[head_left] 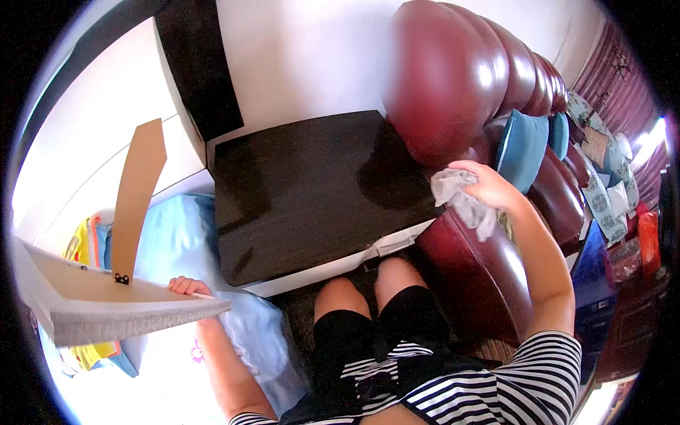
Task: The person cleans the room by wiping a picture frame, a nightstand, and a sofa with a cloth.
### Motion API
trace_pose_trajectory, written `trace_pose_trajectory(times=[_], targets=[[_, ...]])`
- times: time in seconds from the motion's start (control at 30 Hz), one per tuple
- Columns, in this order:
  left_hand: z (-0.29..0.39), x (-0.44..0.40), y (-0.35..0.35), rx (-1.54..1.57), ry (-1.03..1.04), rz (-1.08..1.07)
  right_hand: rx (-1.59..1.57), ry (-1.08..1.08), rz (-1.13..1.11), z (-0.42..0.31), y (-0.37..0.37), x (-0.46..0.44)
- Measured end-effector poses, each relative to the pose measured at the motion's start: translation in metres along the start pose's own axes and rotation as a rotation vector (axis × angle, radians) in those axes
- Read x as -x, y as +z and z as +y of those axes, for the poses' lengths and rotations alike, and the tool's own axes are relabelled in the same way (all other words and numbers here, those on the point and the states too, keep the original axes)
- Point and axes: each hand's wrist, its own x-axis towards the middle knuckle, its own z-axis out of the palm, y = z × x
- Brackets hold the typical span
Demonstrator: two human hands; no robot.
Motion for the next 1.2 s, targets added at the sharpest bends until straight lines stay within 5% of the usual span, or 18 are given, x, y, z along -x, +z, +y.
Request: trace_pose_trajectory(times=[0.07, 0.13, 0.2, 0.27, 0.3, 0.43, 0.53, 0.6, 0.8, 0.87, 0.93, 1.13, 1.2], targets=[[-0.002, 0.002, 0.002, 0.06, 0.006, 0.038, -0.276, 0.023, 0.023, -0.014, 0.019, -0.014], [-0.003, 0.003, 0.005, 0.051, 0.029, 0.051, -0.954, 0.154, -0.035, -0.026, 0.038, -0.029], [-0.005, 0.003, 0.004, 0.054, 0.01, 0.052, -1.095, 0.099, 0.019, -0.028, 0.062, -0.047], [-0.003, 0.003, 0.002, 0.038, 0.017, 0.035, -0.39, -0.012, 0.1, -0.006, 0.081, -0.066], [-0.003, 0.003, 0.003, 0.026, 0.031, 0.051, 0.311, -0.133, 0.264, 0.014, 0.093, -0.074], [-0.01, 0.003, 0.009, 0.078, 0.043, 0.073, 0.572, -0.282, 0.201, -0.003, 0.107, -0.068], [-0.007, 0.003, 0.003, 0.043, 0.07, 0.092, 0.385, -0.342, 0.192, 0.011, 0.135, -0.089], [-0.013, 0.003, 0.007, 0.069, 0.08, 0.089, 0.541, -0.579, 0.221, -0.016, 0.148, -0.091], [-0.016, 0.005, 0.007, 0.014, 0.099, 0.029, 0.349, -0.846, 0.107, -0.116, 0.214, -0.113], [-0.016, 0.005, 0.01, -0.03, 0.098, 0.023, 0.135, -0.856, -0.109, -0.164, 0.231, -0.118], [-0.011, 0.006, 0.011, 0.058, 0.102, 0.132, 0.268, -1.039, 0.006, -0.192, 0.264, -0.125], [-0.011, 0.014, 0.01, -0.008, 0.125, 0.043, 0.308, -0.877, 0.106, -0.194, 0.275, -0.196], [-0.007, 0.016, 0.009, -0.03, 0.148, 0.064, 0.288, -0.874, 0.323, -0.175, 0.261, -0.217]])
